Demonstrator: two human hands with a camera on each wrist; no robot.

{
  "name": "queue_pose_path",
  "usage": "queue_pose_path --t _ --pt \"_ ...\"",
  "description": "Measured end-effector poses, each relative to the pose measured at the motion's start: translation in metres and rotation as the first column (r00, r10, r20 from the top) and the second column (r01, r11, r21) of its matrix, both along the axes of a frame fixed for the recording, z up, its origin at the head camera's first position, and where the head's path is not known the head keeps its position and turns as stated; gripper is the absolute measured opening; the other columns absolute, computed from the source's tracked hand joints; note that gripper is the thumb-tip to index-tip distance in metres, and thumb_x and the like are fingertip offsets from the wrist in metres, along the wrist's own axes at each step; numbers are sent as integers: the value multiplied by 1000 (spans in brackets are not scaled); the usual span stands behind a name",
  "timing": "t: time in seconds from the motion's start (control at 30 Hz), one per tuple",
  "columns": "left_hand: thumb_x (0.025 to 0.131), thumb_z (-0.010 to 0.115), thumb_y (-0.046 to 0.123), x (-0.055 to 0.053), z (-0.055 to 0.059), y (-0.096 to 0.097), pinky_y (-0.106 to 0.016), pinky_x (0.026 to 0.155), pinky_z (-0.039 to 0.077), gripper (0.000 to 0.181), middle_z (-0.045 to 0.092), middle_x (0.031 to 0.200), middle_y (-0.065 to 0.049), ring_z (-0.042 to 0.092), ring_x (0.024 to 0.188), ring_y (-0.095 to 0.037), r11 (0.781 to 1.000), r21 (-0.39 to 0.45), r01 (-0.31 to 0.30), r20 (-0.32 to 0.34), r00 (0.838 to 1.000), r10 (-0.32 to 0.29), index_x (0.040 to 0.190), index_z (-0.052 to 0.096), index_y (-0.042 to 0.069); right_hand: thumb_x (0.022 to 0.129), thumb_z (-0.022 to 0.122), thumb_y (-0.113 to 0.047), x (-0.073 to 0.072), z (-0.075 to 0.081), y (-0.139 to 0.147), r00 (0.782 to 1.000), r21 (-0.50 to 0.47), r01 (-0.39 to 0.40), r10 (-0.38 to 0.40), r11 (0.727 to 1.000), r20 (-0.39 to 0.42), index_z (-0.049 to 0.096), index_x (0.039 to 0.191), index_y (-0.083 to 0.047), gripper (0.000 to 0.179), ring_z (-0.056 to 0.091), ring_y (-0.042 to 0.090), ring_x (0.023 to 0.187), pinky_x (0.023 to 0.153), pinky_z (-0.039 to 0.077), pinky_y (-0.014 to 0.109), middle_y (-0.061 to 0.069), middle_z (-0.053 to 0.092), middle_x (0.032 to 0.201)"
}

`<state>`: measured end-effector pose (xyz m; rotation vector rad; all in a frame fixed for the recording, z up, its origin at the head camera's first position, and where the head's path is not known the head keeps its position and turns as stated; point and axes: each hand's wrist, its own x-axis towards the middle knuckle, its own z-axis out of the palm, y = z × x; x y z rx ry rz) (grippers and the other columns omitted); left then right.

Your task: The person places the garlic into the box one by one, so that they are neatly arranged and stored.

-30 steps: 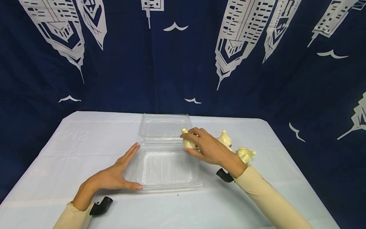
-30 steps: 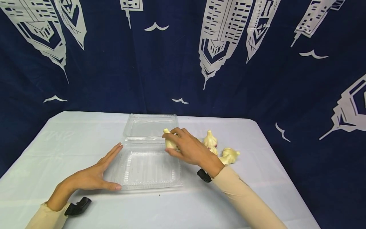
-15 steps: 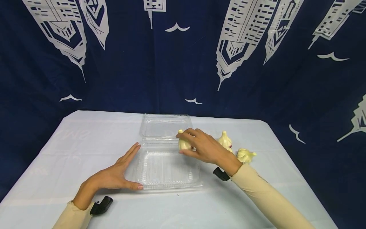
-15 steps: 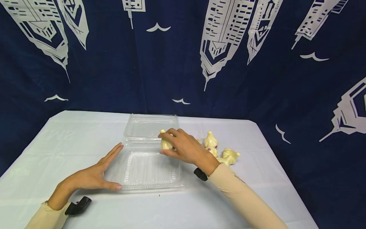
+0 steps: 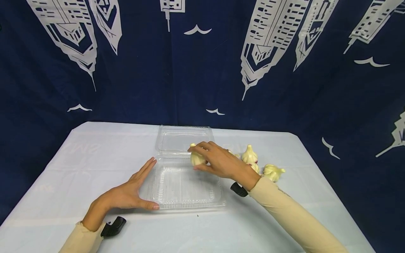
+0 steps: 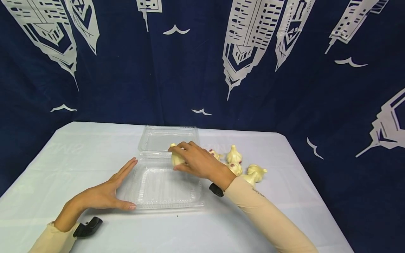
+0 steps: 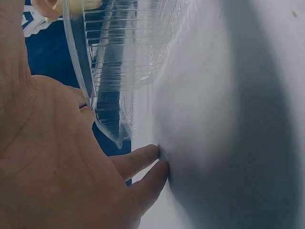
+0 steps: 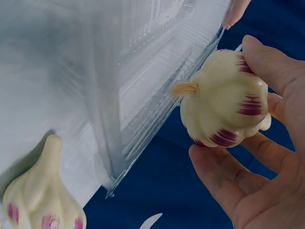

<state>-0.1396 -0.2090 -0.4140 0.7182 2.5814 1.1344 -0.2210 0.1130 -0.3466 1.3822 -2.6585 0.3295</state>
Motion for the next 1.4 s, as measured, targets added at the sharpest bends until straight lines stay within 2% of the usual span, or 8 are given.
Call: queue_pose_path --t 0.13,0.4,0.57,0.67,0.87,0.97,1.17,1.4 --pt "71 88 51 0 -1 1 -77 110 18 134 -8 169 -11 5 151 -50 1000 -4 -14 5 1000 14 162 -4 17 93 72 -37 0 1 -7 999 -1 -31 31 1000 12 53 140 -18 54 61 20 112 94 53 35 3 62 130" --pt "71 86 54 0 -2 3 -77 110 19 133 -9 169 -8 6 152 -48 1000 -16 -26 13 1000 26 162 -4 17 91 76 -32 -3 2 -25 996 -8 -68 69 998 51 48 144 -16 62 61 14 96 85 54 30 3 62 123" --pt "72 86 54 1 -3 2 -76 110 20 133 -11 170 -4 6 151 -49 1000 -17 -27 16 1000 27 162 -5 20 91 75 -34 -3 3 -36 997 20 -57 56 998 46 47 145 -20 63 58 14 101 86 53 29 -1 61 125" --pt "72 85 54 1 -3 2 -76 110 20 132 -10 170 -6 6 151 -49 1000 -18 -21 18 1000 21 162 -7 22 91 75 -37 -3 3 -41 997 22 -55 54 998 54 47 145 -23 63 57 14 104 84 53 29 -5 61 127" --pt "72 86 53 0 -3 1 -76 110 20 133 -9 169 -9 6 151 -49 1000 -15 -19 17 1000 19 162 -5 17 91 75 -39 -4 0 -50 996 16 -68 67 998 59 47 145 -26 63 54 15 106 83 53 28 -7 61 129" --pt "72 86 54 0 -3 1 -77 110 20 133 -10 169 -9 6 151 -49 1000 -16 -18 20 1000 18 162 -5 18 90 75 -40 -6 -2 -54 996 25 -63 62 998 63 48 145 -26 62 53 15 105 85 51 27 -7 62 129" --pt "73 85 55 0 -3 2 -77 110 19 132 -11 169 -6 5 151 -49 1000 -23 -17 28 999 18 162 -8 26 91 75 -39 -7 -3 -64 991 34 -63 59 997 119 46 146 -24 64 54 17 104 87 49 27 -3 62 128" --pt "73 84 55 0 -3 1 -77 109 20 132 -14 169 -2 5 151 -49 1000 -29 -9 16 1000 10 162 -9 23 90 76 -37 -4 -9 -78 987 59 -96 87 994 138 48 145 -21 63 55 14 99 86 48 25 -2 58 128"
